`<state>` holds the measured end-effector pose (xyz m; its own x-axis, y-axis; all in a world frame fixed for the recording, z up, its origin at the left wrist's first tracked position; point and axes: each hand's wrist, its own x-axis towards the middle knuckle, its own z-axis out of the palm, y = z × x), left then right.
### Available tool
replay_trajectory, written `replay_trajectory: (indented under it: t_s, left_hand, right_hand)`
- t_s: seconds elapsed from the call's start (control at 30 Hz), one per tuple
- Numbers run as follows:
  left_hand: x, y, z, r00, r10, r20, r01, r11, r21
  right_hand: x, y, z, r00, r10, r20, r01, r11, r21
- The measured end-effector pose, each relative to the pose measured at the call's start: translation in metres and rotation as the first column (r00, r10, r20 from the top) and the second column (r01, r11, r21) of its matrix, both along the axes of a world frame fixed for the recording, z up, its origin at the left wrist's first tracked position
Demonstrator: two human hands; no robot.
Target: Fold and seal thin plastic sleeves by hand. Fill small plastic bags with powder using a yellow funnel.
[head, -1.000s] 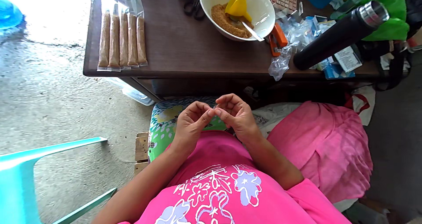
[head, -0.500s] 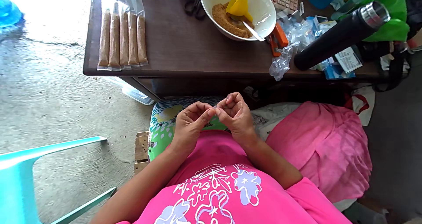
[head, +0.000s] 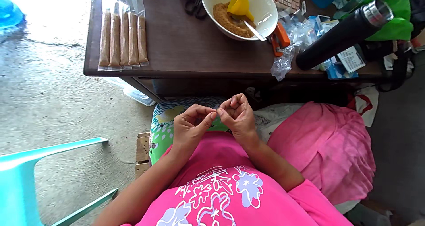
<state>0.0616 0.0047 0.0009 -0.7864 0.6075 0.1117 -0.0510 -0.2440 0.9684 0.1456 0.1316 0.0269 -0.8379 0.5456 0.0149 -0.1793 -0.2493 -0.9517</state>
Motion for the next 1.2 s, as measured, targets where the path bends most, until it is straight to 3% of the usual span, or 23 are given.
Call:
replay_trajectory:
  t_s: [0.23, 0.53, 0.83, 1.0, 1.2]
  left_hand:
    - [-0.0008, -0.0014, 0.0009, 0.998, 0.022, -0.063, -0.025, 0.998, -0.049]
    - [-0.0026, -0.0019, -0.0007, 0.973, 0.067, -0.222, -0.085, 0.994, -0.074]
    - [-0.0038, -0.0009, -0.0045, 0.997, -0.066, 0.035, 0.065, 0.998, 0.025]
    - [-0.0020, -0.0005, -0.0036, 0.999, -0.024, 0.047, 0.024, 1.000, 0.002]
    - [-0.0021, -0.0016, -0.0013, 1.000, 0.003, -0.003, -0.003, 0.999, -0.051]
  right_hand:
    - [0.0030, -0.0013, -0.0033, 0.999, -0.049, 0.024, 0.041, 0.967, 0.251]
    - [0.0039, -0.0040, -0.0057, 0.997, -0.059, 0.047, 0.040, 0.943, 0.331]
    - [0.0044, -0.0009, -0.0047, 0.999, -0.035, 0.038, 0.021, 0.946, 0.322]
    - [0.0040, 0.0010, -0.0040, 0.999, -0.028, 0.014, 0.024, 0.964, 0.265]
    - [0.0038, 0.0003, -0.0061, 0.999, -0.047, 0.025, 0.037, 0.944, 0.327]
